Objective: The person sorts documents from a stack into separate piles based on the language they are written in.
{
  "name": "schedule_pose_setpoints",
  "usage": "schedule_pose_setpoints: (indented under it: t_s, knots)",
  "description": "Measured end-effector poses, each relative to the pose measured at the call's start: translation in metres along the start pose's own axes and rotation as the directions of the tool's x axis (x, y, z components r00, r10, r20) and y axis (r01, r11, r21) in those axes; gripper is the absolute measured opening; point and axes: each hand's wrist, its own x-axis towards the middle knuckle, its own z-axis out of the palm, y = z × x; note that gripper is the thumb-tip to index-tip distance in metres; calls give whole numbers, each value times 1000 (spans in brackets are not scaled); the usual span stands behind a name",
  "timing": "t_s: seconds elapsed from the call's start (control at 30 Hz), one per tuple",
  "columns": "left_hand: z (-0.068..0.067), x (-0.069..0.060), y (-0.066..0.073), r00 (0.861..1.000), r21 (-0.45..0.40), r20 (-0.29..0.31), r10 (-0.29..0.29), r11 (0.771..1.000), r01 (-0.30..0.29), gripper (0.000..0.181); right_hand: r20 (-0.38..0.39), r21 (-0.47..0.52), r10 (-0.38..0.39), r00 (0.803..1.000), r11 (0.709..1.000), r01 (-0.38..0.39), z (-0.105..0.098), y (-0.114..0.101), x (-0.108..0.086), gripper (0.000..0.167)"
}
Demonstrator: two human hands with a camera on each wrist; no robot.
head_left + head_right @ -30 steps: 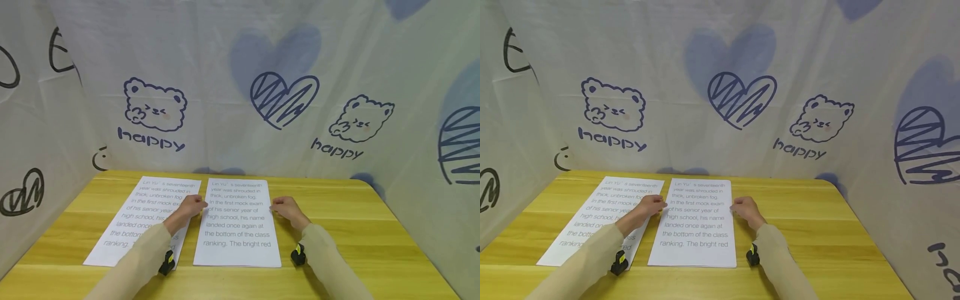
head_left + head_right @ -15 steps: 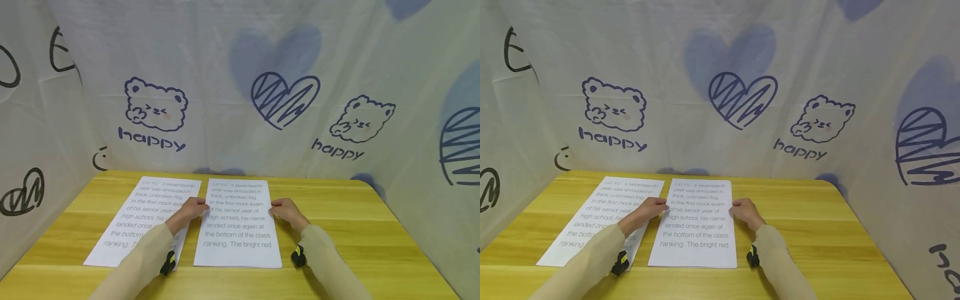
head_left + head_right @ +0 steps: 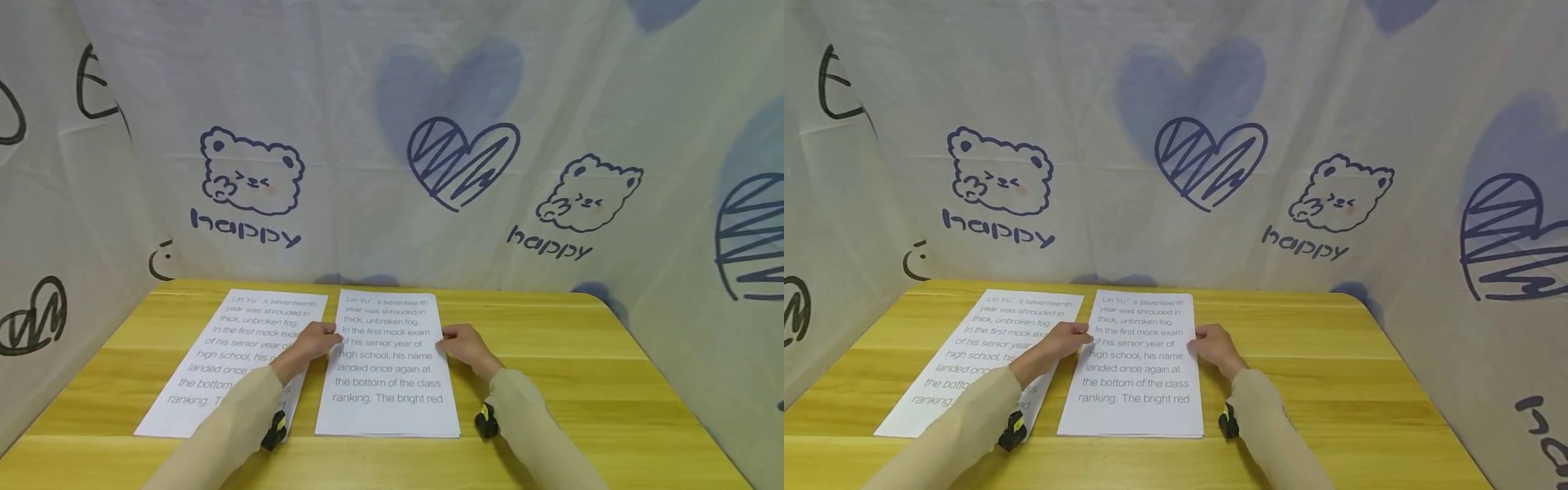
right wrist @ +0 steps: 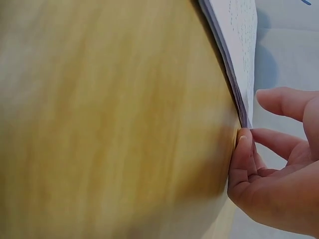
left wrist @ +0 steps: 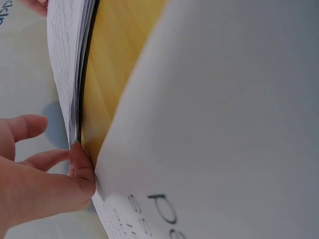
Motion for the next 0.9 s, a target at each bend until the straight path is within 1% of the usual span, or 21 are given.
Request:
schedule_pose_setpoints:
  t_s: [0.07,0.17,0.23,0.3,0.43,0.53,0.67,0.73,0.8,0.9]
  knots:
    - [1,0,0,1000,1,-10,9,1000,-9,46,-2,3,-6,1000,1000,6,0,0,-1,33]
    - [2,0,3,999,-19,-23,22,1000,-22,49,-10,18,-12,1000,1000,12,-1,1,-1,33]
    - [3,-1,6,999,-45,-32,29,998,-31,52,-18,27,-7,1000,1000,7,-2,2,-1,35]
    - [2,-1,9,999,-78,-38,32,996,-35,52,-21,32,-3,1000,999,4,-2,2,-1,37]
    - [2,-1,14,999,-112,-30,33,993,-36,51,-23,32,15,1000,999,-14,-3,0,0,43]
    - [2,0,15,1000,-124,-19,12,992,-14,54,-31,41,17,999,999,-16,-2,0,1,43]
    - [4,0,15,999,-152,10,-32,988,33,59,-43,81,11,999,997,-8,-3,0,2,42]
    - [4,-1,15,999,-161,16,-43,986,45,60,-50,102,12,999,995,-7,-3,0,2,41]
    - [4,-1,15,999,-161,15,-36,986,37,59,-51,130,6,999,992,1,-2,0,3,42]
    - [3,-2,15,1000,-150,-7,-29,988,28,57,-60,146,6,998,989,3,-1,0,5,43]
